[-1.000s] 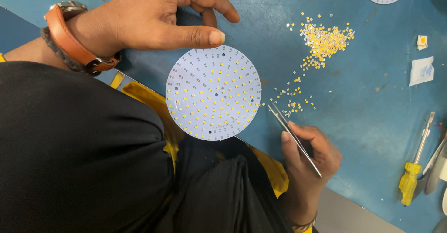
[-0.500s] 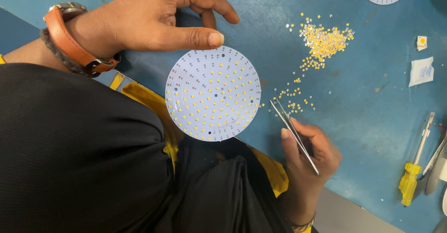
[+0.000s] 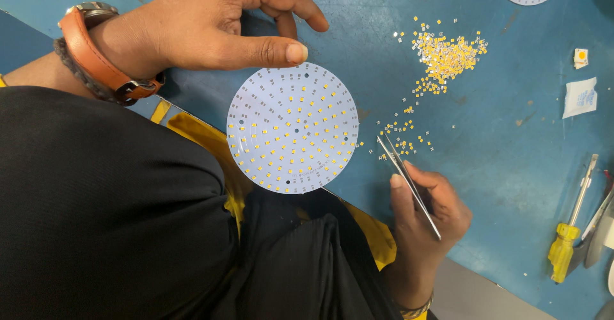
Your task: The person uses tweezers to pick up small yellow LED chips from a pile on the table and places them one by one into empty spots on a circular LED board. The person holds the board steady with the left hand while placing components with the right hand.
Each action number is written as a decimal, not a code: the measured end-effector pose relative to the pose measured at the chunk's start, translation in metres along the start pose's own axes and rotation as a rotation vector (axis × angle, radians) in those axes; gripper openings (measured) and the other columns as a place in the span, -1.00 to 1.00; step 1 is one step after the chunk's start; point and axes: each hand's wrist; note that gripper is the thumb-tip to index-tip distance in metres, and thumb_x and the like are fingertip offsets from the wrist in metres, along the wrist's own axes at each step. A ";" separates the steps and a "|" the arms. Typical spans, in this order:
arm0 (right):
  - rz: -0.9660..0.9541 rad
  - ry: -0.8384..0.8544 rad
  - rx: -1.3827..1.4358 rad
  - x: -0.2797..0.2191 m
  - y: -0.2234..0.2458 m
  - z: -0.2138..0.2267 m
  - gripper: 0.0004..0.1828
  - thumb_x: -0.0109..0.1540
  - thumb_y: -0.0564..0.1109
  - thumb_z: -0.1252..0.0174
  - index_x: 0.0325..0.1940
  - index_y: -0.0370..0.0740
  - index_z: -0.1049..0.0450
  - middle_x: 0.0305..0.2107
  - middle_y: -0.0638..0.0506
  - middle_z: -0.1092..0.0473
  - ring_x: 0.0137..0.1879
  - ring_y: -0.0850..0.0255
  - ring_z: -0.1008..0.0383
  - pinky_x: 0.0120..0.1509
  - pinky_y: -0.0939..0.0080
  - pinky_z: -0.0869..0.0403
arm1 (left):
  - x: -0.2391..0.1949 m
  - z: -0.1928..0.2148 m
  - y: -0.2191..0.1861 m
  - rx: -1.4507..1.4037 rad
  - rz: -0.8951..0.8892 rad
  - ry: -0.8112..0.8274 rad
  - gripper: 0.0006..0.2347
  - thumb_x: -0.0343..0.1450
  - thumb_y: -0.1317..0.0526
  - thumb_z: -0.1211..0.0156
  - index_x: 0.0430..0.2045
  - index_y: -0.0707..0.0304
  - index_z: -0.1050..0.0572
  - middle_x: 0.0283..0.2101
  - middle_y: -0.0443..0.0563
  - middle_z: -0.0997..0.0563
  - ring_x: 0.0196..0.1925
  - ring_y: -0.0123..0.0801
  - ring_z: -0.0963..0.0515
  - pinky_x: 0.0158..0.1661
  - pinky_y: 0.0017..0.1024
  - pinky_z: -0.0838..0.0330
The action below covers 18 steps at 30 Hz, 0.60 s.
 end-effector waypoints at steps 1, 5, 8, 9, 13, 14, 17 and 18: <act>0.015 0.002 -0.005 0.000 -0.001 0.000 -0.81 0.28 -0.35 -0.34 -0.03 -0.44 -0.56 -0.37 0.04 -0.49 -0.29 0.47 -0.40 -0.20 0.50 -0.34 | 0.001 0.000 -0.001 0.010 -0.006 0.001 -0.58 0.53 -0.02 -0.25 0.07 0.41 -0.56 -0.20 0.16 -0.69 -0.12 -0.23 -0.73 -0.03 -0.27 -0.61; 0.032 -0.006 -0.029 -0.001 0.000 0.001 -0.84 0.29 -0.35 -0.34 -0.05 -0.43 -0.57 -0.39 0.03 -0.48 -0.31 0.45 -0.39 -0.21 0.49 -0.31 | 0.003 0.002 -0.008 0.008 -0.002 -0.001 -0.60 0.54 -0.01 -0.25 0.08 0.38 -0.56 -0.18 0.13 -0.69 -0.11 -0.27 -0.72 -0.04 -0.31 -0.60; 0.048 0.003 0.037 -0.010 0.007 0.002 -0.89 0.34 -0.32 -0.30 -0.09 -0.43 -0.54 -0.40 0.02 -0.50 -0.31 0.42 -0.44 -0.20 0.48 -0.36 | 0.002 0.004 -0.015 -0.028 0.019 -0.022 -0.61 0.53 -0.01 -0.23 0.06 0.35 -0.55 -0.19 0.09 -0.67 -0.14 -0.32 -0.69 -0.10 -0.35 -0.57; 0.059 0.013 0.075 -0.015 0.010 0.003 -0.90 0.37 -0.30 -0.29 -0.11 -0.43 -0.53 -0.40 0.01 -0.51 -0.30 0.41 -0.48 -0.18 0.48 -0.40 | 0.001 0.004 -0.017 -0.041 0.026 -0.033 -0.62 0.53 -0.02 -0.22 0.05 0.34 -0.55 -0.20 0.08 -0.67 -0.16 -0.34 -0.68 -0.12 -0.36 -0.55; 0.133 0.103 -0.026 -0.035 0.020 -0.003 -0.85 0.25 -0.24 -0.32 -0.21 -0.40 -0.50 -0.44 -0.05 -0.48 -0.44 0.33 -0.41 -0.31 0.42 -0.32 | 0.000 0.005 -0.020 0.021 0.072 -0.020 -0.62 0.51 -0.02 -0.24 0.05 0.31 -0.56 -0.29 0.03 -0.68 -0.23 -0.36 -0.66 -0.23 -0.37 -0.48; 0.177 0.121 0.014 -0.037 0.019 -0.009 -0.84 0.23 -0.23 -0.32 -0.22 -0.39 -0.50 -0.43 -0.06 -0.49 -0.44 0.31 -0.42 -0.31 0.40 -0.33 | 0.001 0.005 -0.021 0.025 0.070 -0.018 -0.61 0.53 -0.03 -0.25 0.07 0.30 -0.56 -0.28 0.02 -0.69 -0.23 -0.37 -0.67 -0.23 -0.38 -0.49; 0.277 0.168 -0.008 -0.038 0.018 -0.020 -0.83 0.19 -0.23 -0.35 -0.25 -0.36 -0.49 -0.44 -0.08 -0.49 -0.43 0.25 -0.46 -0.31 0.36 -0.36 | 0.000 0.004 -0.022 0.016 0.046 -0.030 -0.61 0.53 -0.04 -0.23 0.05 0.31 -0.56 -0.30 0.01 -0.68 -0.24 -0.38 -0.67 -0.22 -0.38 -0.49; 0.305 0.181 -0.040 -0.036 0.018 -0.023 -0.83 0.18 -0.24 -0.35 -0.27 -0.35 -0.49 -0.45 -0.09 -0.49 -0.42 0.23 -0.48 -0.31 0.34 -0.37 | 0.001 0.005 -0.022 0.008 0.034 -0.037 -0.61 0.52 -0.03 -0.22 0.03 0.32 -0.55 -0.31 0.02 -0.67 -0.25 -0.38 -0.66 -0.21 -0.38 -0.50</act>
Point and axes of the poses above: each hand's wrist, its own x-axis towards the middle knuckle, its own z-axis out of the back of the hand, y = z × x
